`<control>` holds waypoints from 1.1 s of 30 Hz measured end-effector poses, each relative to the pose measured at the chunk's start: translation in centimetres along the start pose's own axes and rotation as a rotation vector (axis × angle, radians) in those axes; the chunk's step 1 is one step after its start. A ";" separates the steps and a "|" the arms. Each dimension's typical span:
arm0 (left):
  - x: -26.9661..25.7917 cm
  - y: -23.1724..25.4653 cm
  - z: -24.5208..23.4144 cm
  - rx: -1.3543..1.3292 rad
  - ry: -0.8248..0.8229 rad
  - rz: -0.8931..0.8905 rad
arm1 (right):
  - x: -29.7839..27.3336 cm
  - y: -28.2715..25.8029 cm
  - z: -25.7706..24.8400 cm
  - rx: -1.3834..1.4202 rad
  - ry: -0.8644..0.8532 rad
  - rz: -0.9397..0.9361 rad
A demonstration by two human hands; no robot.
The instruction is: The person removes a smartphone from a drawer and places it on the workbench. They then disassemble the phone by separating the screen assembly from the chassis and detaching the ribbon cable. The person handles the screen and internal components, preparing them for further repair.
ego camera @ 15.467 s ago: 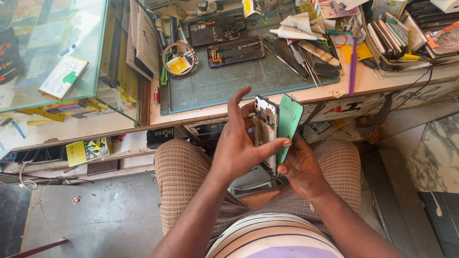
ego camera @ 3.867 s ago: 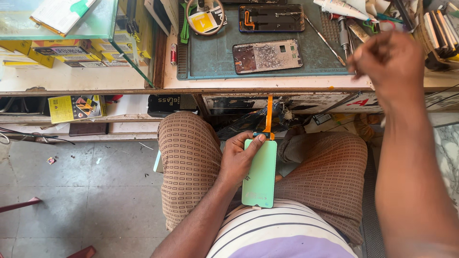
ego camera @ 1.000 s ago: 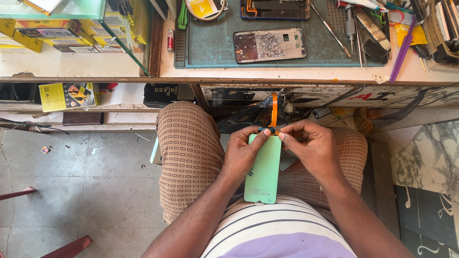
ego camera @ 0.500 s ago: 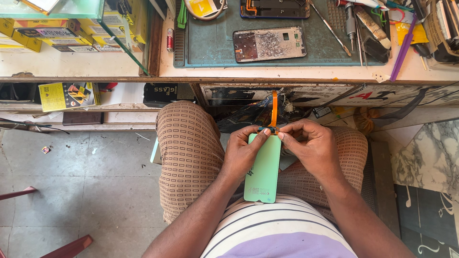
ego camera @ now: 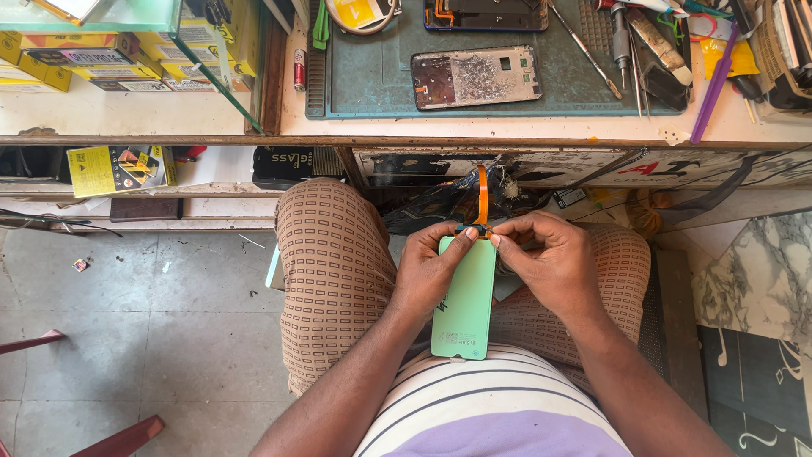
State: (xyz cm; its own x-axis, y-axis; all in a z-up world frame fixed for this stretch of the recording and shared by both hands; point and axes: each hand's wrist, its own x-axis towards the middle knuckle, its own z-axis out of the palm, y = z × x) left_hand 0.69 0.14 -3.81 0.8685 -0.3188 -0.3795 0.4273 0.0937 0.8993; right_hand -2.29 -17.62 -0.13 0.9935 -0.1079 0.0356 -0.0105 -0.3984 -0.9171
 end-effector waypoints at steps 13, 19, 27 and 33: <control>0.0 0.0 -0.1 -0.043 -0.025 -0.008 | 0.3 0.4 -0.2 0.087 -0.045 0.142; 0.1 -0.1 0.0 -0.031 0.001 -0.017 | 0.3 -0.4 -0.3 0.005 -0.049 0.008; 0.0 0.1 0.0 -0.067 -0.014 -0.020 | 0.2 -1.6 -0.7 -0.181 -0.041 -0.160; -0.1 0.1 0.1 -0.056 0.014 -0.026 | 0.5 -1.6 -0.6 -0.127 -0.088 -0.072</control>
